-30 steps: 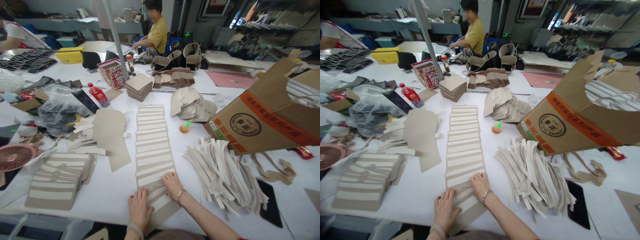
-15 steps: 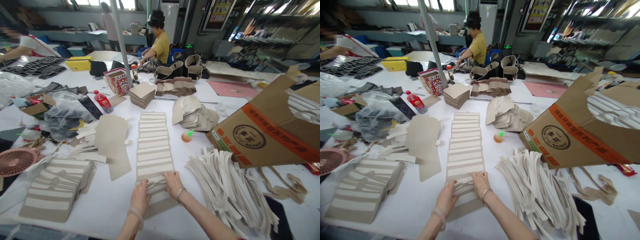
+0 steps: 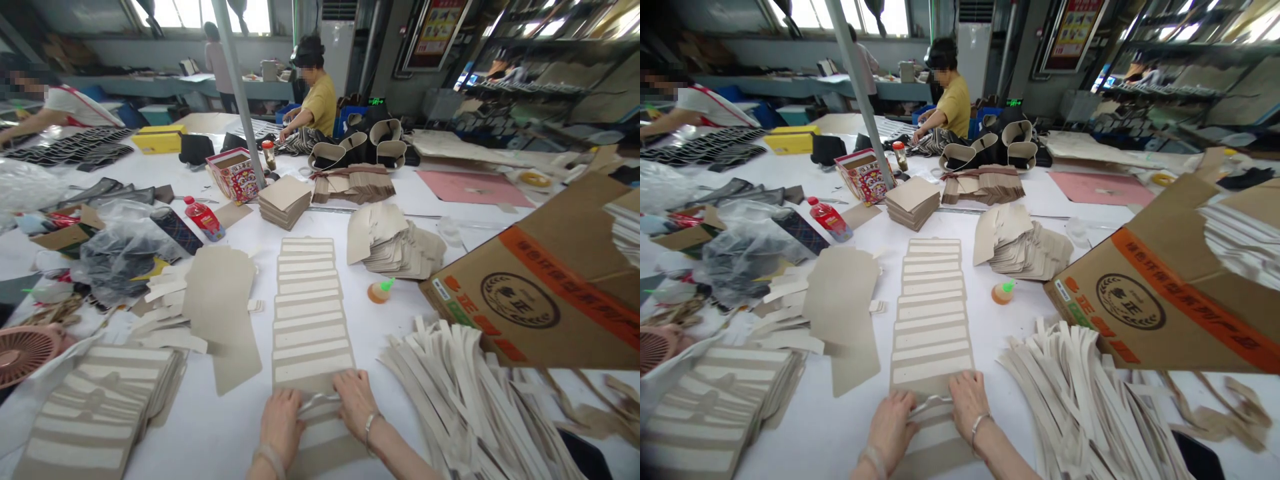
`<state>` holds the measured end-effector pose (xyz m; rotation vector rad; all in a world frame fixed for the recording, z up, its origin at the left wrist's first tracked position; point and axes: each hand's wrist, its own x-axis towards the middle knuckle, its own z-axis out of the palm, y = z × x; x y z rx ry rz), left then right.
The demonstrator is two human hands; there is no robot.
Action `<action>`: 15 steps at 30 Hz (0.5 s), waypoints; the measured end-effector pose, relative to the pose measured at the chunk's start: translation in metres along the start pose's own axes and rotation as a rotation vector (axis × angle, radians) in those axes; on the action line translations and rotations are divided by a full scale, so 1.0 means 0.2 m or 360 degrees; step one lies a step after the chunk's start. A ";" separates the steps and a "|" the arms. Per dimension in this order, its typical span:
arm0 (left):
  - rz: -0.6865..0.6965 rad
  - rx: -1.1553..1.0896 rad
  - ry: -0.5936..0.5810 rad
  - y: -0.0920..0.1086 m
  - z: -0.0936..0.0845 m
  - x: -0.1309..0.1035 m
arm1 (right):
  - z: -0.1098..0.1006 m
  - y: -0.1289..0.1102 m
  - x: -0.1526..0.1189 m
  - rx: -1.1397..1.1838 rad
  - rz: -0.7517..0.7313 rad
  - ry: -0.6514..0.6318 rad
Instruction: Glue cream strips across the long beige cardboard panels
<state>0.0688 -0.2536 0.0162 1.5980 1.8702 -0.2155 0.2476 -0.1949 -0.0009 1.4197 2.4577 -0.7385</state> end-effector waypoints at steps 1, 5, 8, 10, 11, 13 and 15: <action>0.0030 0.0040 0.0069 0.00 -0.05 0.04 | -0.05 0.01 0.05 -0.0014 -0.0009 0.0033; 0.0139 0.0165 0.0273 0.01 -0.21 0.23 | -0.21 0.03 0.27 -0.0122 -0.0020 0.0113; 0.0163 0.0171 0.0191 -0.01 -0.22 0.27 | -0.20 0.05 0.31 -0.0125 -0.0043 0.0089; 0.0160 0.0145 0.0123 -0.02 -0.17 0.25 | -0.16 0.06 0.28 -0.0093 -0.0053 0.0078; 0.0156 0.0128 0.0096 -0.03 -0.15 0.23 | -0.13 0.06 0.25 -0.0065 -0.0051 0.0070; 0.0155 0.0083 0.0071 -0.03 -0.11 0.19 | -0.09 0.06 0.19 0.0006 -0.0022 0.0048; 0.0149 0.0052 0.0038 -0.03 -0.09 0.16 | -0.07 0.05 0.14 0.0061 0.0022 0.0028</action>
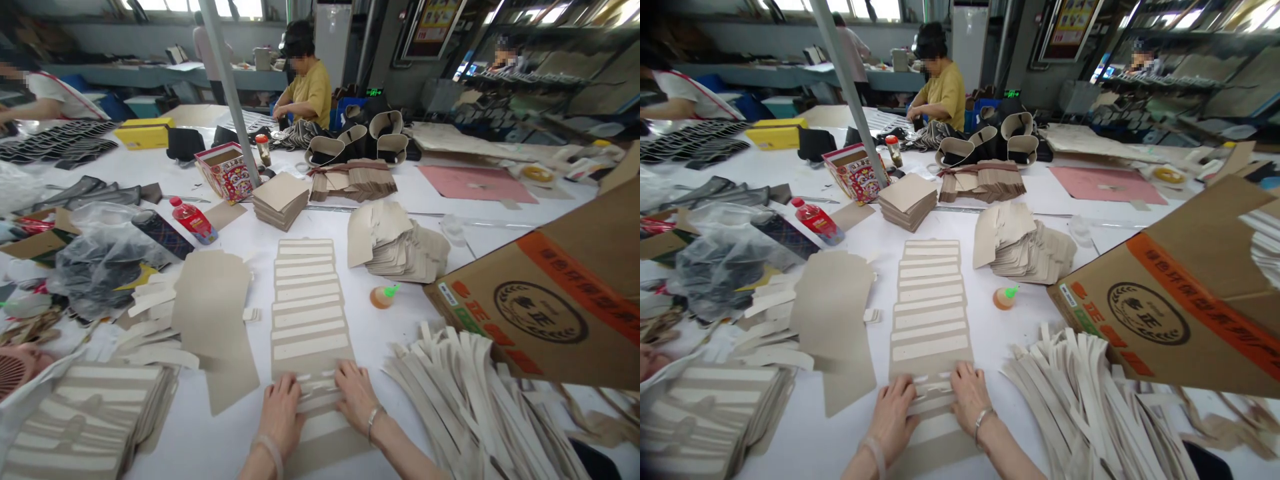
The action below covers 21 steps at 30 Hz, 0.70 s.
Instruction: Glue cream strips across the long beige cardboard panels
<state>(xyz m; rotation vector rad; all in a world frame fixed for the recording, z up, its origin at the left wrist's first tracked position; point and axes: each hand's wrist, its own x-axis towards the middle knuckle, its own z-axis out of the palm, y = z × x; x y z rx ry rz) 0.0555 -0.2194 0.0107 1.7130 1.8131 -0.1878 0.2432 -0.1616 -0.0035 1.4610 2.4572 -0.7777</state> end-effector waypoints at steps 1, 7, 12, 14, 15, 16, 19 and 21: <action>-0.0002 -0.0006 -0.0030 0.01 0.00 -0.01 | 0.01 0.00 -0.01 0.0015 0.0013 -0.0020; -0.0059 0.0046 -0.0296 0.04 0.01 -0.03 | 0.09 -0.02 -0.08 0.0062 0.0070 -0.0158; -0.0146 0.0007 -0.0529 0.00 0.06 0.01 | 0.13 0.00 -0.07 0.0193 0.0147 -0.0320; -0.0088 0.0023 -0.0458 -0.01 -0.01 0.07 | 0.04 0.00 0.02 0.0134 0.0102 -0.0258; -0.0054 0.0038 -0.0364 -0.02 -0.07 0.12 | -0.02 0.00 0.09 0.0087 0.0068 -0.0206; -0.0005 0.0045 -0.0217 -0.02 -0.14 0.17 | -0.10 0.01 0.17 0.0045 0.0033 -0.0144; 0.0056 0.0091 0.0124 -0.02 -0.32 0.32 | -0.29 0.01 0.39 -0.0051 -0.0037 0.0052; 0.0048 0.0134 0.0153 -0.02 -0.38 0.40 | -0.35 0.01 0.48 -0.0102 -0.0057 0.0063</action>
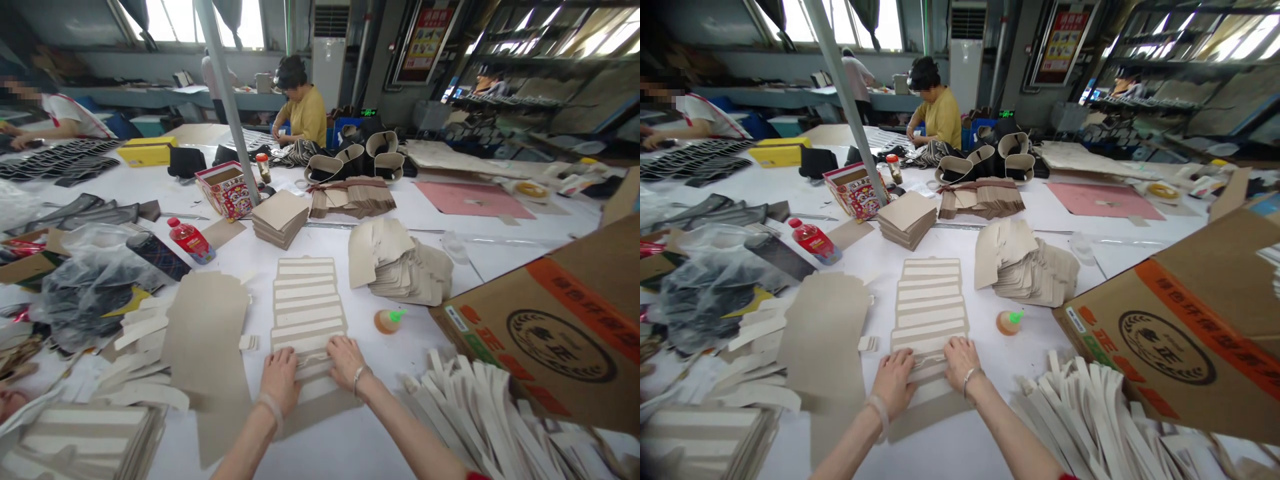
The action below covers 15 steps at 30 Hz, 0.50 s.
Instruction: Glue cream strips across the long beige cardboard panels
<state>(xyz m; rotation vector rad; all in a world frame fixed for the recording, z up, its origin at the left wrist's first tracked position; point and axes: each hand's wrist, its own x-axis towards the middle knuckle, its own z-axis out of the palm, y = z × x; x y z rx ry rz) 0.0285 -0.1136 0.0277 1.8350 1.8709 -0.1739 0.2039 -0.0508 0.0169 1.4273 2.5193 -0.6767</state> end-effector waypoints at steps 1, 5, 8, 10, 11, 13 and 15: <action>0.0002 0.0014 -0.0019 0.00 0.00 0.02 | 0.00 0.00 0.02 -0.0015 -0.0002 -0.0017; 0.0053 -0.0023 -0.0068 -0.02 0.10 0.00 | 0.09 0.02 -0.02 0.0011 -0.0009 -0.0046; 0.0061 -0.0085 -0.0059 -0.01 0.19 -0.07 | 0.17 0.02 -0.13 0.0085 0.0003 -0.0010; 0.0045 -0.0127 -0.0068 -0.01 0.24 -0.11 | 0.21 0.00 -0.19 0.0145 0.0048 0.0005; 0.0033 -0.0143 -0.0084 -0.01 0.26 -0.12 | 0.22 0.00 -0.22 0.0171 0.0085 -0.0005; -0.0001 -0.0159 -0.0155 -0.01 0.28 -0.14 | 0.25 -0.02 -0.27 0.0219 0.0191 -0.0061; -0.0010 -0.0153 -0.0300 -0.01 0.26 -0.13 | 0.28 -0.02 -0.30 0.0272 0.0275 -0.0155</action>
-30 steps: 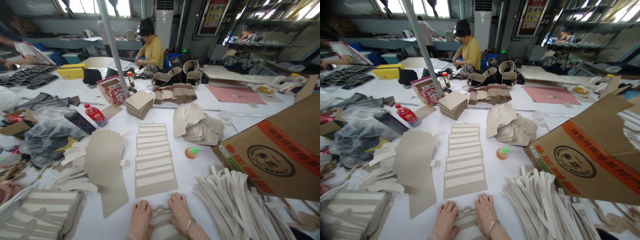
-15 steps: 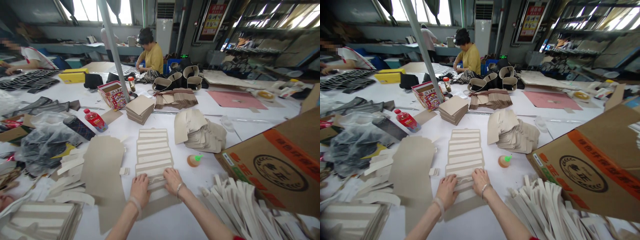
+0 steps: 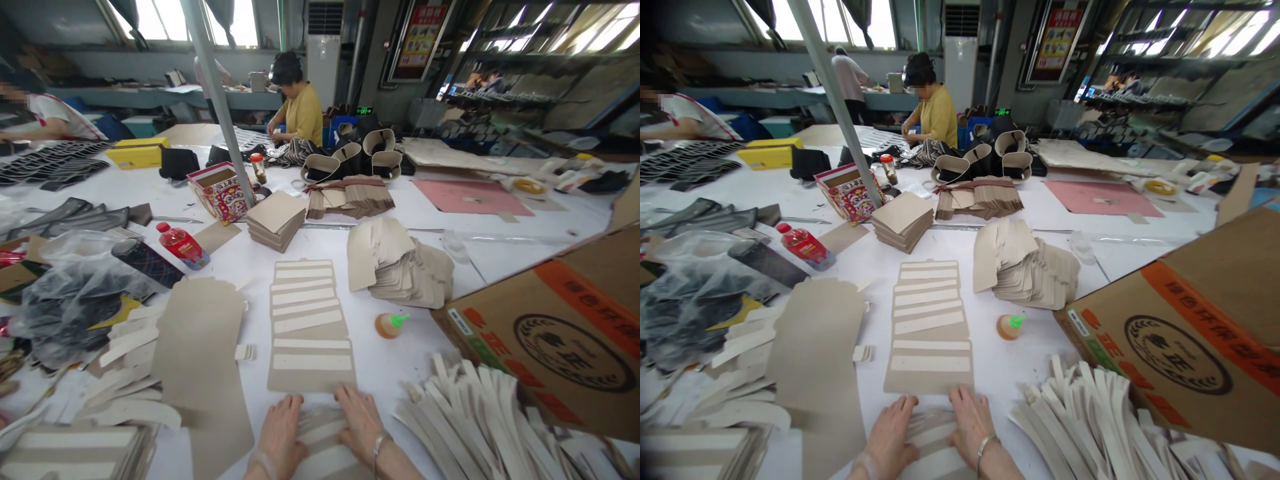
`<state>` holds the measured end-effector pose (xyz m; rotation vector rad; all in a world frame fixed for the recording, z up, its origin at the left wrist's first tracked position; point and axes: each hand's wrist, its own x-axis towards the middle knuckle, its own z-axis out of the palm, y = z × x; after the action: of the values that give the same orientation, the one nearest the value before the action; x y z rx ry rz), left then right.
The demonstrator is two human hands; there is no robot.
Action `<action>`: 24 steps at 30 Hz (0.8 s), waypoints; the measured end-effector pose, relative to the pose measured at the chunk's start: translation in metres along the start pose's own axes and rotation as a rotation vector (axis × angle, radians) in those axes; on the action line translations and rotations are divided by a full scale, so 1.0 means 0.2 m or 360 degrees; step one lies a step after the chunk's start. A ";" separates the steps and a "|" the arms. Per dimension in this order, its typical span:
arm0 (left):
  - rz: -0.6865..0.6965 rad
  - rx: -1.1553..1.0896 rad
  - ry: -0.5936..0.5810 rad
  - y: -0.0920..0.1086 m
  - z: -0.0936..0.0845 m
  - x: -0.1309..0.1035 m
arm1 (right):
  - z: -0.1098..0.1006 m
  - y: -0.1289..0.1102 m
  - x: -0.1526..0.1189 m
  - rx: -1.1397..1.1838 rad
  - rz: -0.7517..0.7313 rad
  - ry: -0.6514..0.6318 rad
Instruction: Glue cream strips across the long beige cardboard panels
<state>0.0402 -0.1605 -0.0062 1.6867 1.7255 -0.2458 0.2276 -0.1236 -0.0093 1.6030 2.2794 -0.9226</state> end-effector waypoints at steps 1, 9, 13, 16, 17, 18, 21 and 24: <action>0.0003 0.0013 -0.0082 0.00 -0.02 0.01 | 0.00 0.00 0.00 0.0014 0.0029 -0.0056; 0.0256 0.0262 0.0222 0.02 -0.43 0.35 | -0.33 0.00 0.38 -0.0136 -0.0061 0.0190; 0.0290 0.0313 0.0160 0.03 -0.48 0.45 | -0.34 -0.01 0.48 -0.0196 -0.0040 0.0194; 0.0219 0.0277 0.0065 0.03 -0.40 0.43 | -0.24 0.00 0.43 -0.0110 0.0028 0.0190; 0.0188 0.0251 0.0057 0.03 -0.37 0.41 | -0.21 0.00 0.40 -0.0069 0.0064 0.0181; 0.0157 0.0219 0.0064 0.03 -0.35 0.39 | -0.19 0.00 0.38 -0.0032 0.0090 0.0172; 0.0098 0.0099 0.0096 0.01 -0.36 0.38 | -0.21 -0.02 0.38 0.0033 0.0058 0.0165; 0.0068 0.0012 0.0145 -0.02 -0.49 0.47 | -0.37 -0.05 0.52 0.0004 -0.0028 0.0193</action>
<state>0.0123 -0.0289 0.0083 1.7624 1.7540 -0.1586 0.1908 -0.0006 0.0001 1.6859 2.3770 -0.8545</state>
